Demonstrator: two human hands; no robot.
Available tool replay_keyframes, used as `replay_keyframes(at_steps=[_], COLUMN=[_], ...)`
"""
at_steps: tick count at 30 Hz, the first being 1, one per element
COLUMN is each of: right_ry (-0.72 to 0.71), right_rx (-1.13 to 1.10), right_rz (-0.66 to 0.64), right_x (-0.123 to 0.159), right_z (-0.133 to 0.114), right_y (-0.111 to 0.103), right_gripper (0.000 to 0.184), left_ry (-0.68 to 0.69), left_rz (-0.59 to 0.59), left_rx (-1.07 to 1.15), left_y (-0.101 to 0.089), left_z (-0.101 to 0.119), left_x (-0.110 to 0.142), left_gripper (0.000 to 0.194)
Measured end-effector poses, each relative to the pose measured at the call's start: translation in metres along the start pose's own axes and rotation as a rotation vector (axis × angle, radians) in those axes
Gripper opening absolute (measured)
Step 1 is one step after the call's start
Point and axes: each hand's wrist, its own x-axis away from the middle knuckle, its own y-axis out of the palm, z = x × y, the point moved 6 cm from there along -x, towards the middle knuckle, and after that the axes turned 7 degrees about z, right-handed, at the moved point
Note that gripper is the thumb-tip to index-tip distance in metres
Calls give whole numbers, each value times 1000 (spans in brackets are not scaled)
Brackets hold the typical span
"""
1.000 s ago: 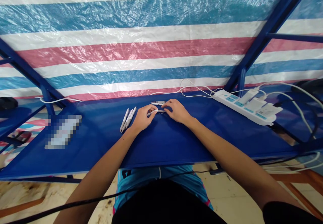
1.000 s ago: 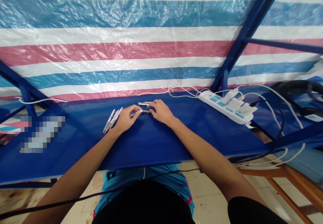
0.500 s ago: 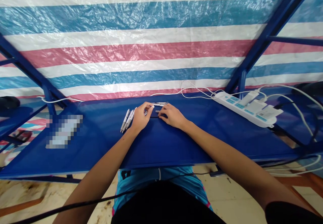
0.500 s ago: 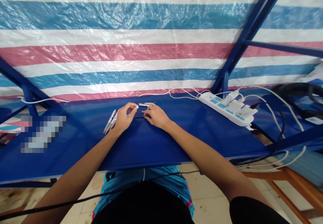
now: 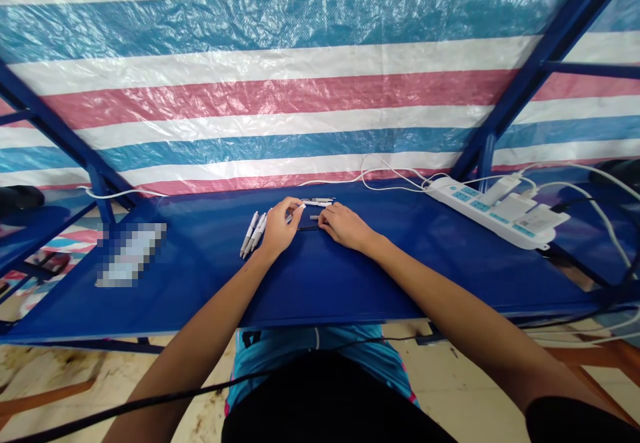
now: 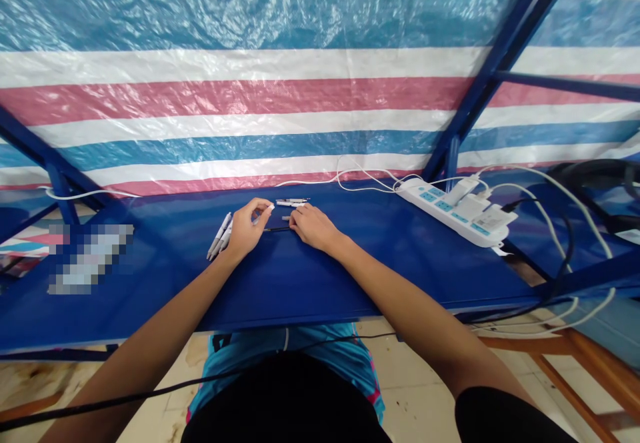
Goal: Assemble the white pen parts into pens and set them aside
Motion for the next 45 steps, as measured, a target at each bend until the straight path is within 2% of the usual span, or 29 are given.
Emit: replay_keyframes(at_steps=[12,22,25,32,45], right_ry=[232,246,234,189,209], right_rx=[-282,-362,-392,-457,-449], right_rz=[194,582,651,697,663], right_x=[-2,6,8,8,9], right_z=[35,36,34,25,25], right_y=[-24,-55,-58,-56,-52], right_gripper=[11,9,10,13,16], left_ry=[-29,-14,-12,-9,-11], left_rz=[49,40,16,-27,-40], left_rx=[-5,-27,-40,-64,-55], left_y=[-4,-2,-1,1,1], left_z=[-4,-9,-10,-10,-8], left_x=[-1,-1,-1,0,0], left_gripper=[9,7,7,6,9])
